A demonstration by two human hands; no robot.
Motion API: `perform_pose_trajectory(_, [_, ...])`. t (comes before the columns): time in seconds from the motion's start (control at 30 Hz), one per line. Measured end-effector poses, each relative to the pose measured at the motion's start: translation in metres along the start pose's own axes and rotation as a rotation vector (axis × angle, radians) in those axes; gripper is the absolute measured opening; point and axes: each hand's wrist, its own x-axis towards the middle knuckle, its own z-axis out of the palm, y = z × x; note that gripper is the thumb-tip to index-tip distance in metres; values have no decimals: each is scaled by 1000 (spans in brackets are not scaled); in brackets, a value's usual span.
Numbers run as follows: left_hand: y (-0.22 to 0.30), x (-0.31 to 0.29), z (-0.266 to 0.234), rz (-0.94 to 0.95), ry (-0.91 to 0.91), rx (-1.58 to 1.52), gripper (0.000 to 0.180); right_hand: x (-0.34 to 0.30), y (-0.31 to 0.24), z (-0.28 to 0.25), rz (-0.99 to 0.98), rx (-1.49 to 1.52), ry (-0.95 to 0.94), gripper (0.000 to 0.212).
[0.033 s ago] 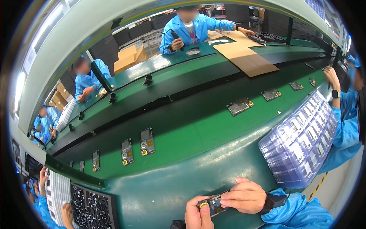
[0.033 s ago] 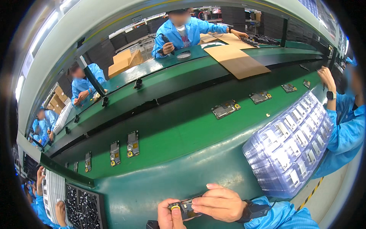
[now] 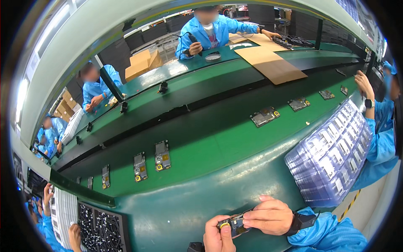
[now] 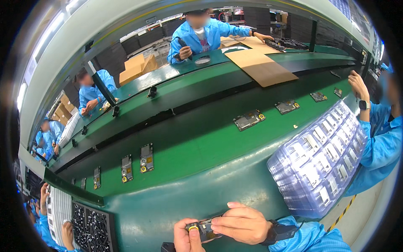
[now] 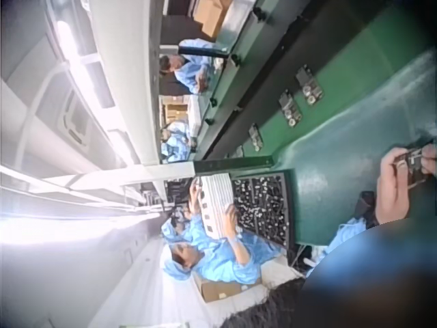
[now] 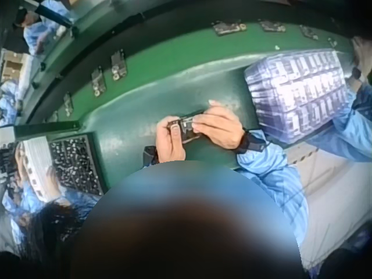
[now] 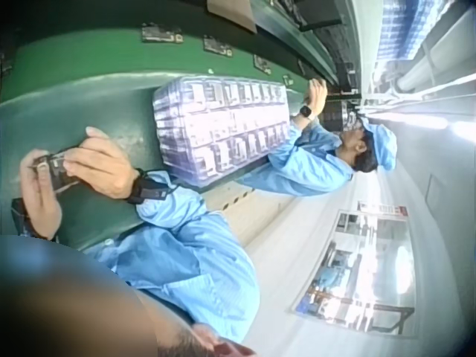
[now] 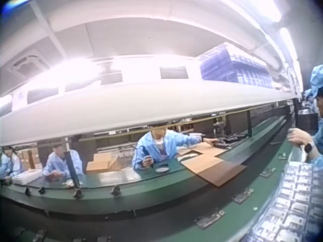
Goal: Assembling and inspecting small circuit board components on a factory assembly line.
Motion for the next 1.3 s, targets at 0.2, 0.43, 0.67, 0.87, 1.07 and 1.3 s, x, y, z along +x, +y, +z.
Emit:
perform_pose_trajectory(0.2, [-4,0,3,-28,29,-96,21,4,-4,-7,-86,-73,-103,28])
perform_pose_trajectory(0.43, [-8,-4,4,-22,96,-106,21,4,-7,0,-81,7,-11,28])
perform_pose_trajectory(0.67, [-5,-2,6,-12,110,-127,21,8,-7,1,13,60,16,34])
perform_pose_trajectory(0.87, [-13,1,-5,272,76,322,20,10,-8,4,277,274,-54,26])
perform_pose_trajectory(1.07, [-6,14,-11,185,-65,347,20,7,-4,2,359,266,-125,17])
perform_pose_trajectory(1.3, [8,22,-36,132,-298,360,33,10,-7,7,241,295,-382,24])
